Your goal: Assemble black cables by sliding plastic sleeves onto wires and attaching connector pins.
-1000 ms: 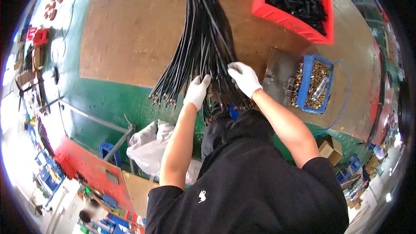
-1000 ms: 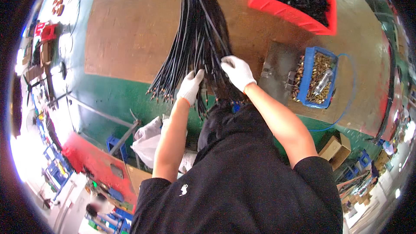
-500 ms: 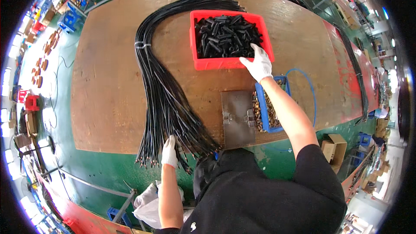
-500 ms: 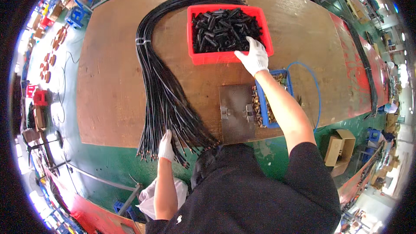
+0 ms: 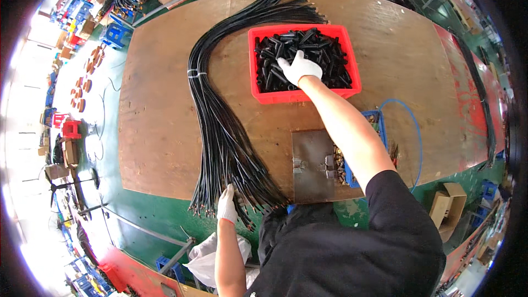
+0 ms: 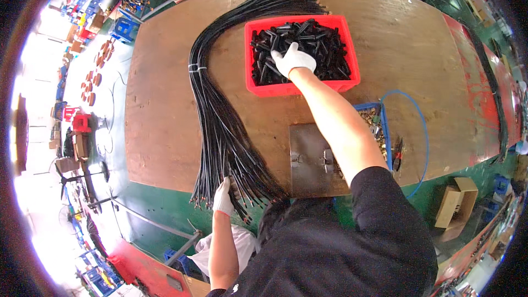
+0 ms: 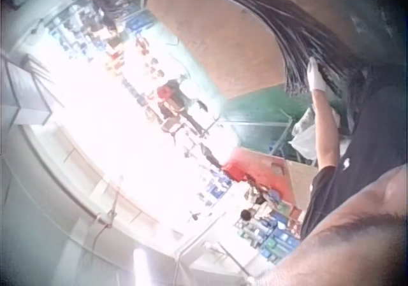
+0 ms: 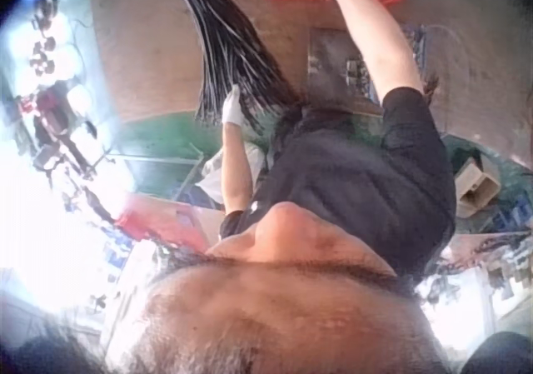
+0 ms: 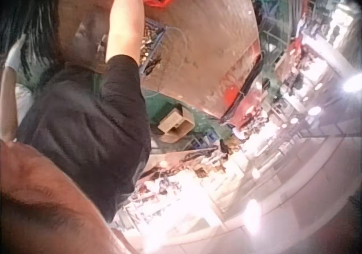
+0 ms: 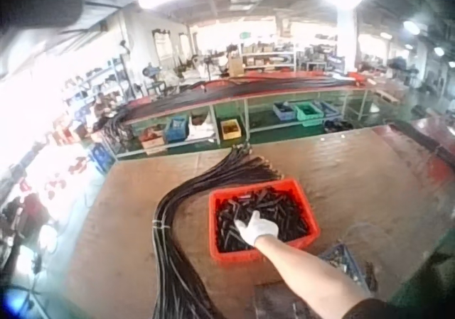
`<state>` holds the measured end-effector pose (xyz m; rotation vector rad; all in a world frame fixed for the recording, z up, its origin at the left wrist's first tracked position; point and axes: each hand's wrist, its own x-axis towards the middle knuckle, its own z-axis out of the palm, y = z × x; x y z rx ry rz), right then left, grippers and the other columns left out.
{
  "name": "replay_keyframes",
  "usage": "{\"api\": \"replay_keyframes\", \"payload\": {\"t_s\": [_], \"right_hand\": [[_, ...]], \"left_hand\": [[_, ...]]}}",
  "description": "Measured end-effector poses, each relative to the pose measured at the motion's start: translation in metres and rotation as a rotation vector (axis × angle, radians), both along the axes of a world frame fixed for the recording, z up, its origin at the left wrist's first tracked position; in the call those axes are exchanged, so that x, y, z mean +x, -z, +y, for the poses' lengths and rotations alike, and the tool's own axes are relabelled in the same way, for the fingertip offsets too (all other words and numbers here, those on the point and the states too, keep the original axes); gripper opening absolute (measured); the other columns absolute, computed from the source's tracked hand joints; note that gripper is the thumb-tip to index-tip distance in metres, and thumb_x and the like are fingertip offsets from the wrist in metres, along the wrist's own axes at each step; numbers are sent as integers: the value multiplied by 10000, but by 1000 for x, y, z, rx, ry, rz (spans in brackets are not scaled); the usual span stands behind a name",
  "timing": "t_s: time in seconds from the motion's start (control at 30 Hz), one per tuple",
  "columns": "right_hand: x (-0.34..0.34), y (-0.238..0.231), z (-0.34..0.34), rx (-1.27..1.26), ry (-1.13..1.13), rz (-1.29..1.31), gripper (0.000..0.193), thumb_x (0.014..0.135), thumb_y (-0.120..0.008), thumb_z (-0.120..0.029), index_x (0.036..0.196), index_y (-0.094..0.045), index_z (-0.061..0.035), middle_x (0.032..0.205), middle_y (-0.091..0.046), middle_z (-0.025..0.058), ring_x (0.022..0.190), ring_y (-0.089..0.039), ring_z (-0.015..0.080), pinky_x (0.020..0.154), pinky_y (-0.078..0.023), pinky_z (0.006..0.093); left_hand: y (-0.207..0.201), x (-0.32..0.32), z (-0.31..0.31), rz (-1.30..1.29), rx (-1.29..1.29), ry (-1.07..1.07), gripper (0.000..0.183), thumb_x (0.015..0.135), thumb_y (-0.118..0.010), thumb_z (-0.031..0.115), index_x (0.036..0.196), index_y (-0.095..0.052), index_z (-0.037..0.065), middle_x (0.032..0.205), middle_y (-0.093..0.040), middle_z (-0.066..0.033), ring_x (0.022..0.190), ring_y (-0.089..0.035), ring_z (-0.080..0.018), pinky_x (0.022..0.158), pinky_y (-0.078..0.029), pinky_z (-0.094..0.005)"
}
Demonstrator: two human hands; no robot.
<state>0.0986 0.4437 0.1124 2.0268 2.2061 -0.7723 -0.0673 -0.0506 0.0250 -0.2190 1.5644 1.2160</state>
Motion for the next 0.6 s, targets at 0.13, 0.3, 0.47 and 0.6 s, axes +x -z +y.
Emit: {"api": "replay_keyframes", "payload": {"t_s": [0.13, 0.3, 0.47, 0.6], "right_hand": [[-22, 15, 19, -96, 219, -6, 1120, 908, -579, -739, 1686, -106, -86, 1396, -639, 277, 1196, -707, 381, 981, -557, 513], [-45, 3, 2, -131, 360, 19, 1044, 839, -763, -593, 1670, -191, -325, 1417, -565, 207, 1153, -711, 403, 927, -605, 486], [-30, 35, -9, 141, 362, 138, 700, 827, -790, -434, 1449, -494, -312, 1345, -590, 198, 1098, -722, 399, 913, -606, 500], [-17, 47, 4, 202, 342, 219, 565, 800, -781, -350, 1330, -600, -279, 1319, -608, 187, 1139, -696, 391, 950, -590, 483]], "left_hand": [[-2, 5, 6, 1, 6, 15, 285, 1065, -630, 385, 1046, -683, 107, 819, -630, -3, 655, -579, -135, 579, -495, -302], [-6, 2, 1, -75, 40, 31, 289, 1058, -642, 412, 1072, -686, 126, 804, -612, 19, 652, -578, -121, 576, -499, -295], [-4, -4, -2, -88, 49, 29, 277, 1056, -651, 398, 1074, -689, 125, 814, -619, 18, 653, -580, -119, 580, -497, -292], [-1, -10, -6, -88, 36, 32, 274, 1049, -667, 385, 1078, -696, 114, 847, -637, 21, 669, -585, -118, 593, -499, -292]]}}
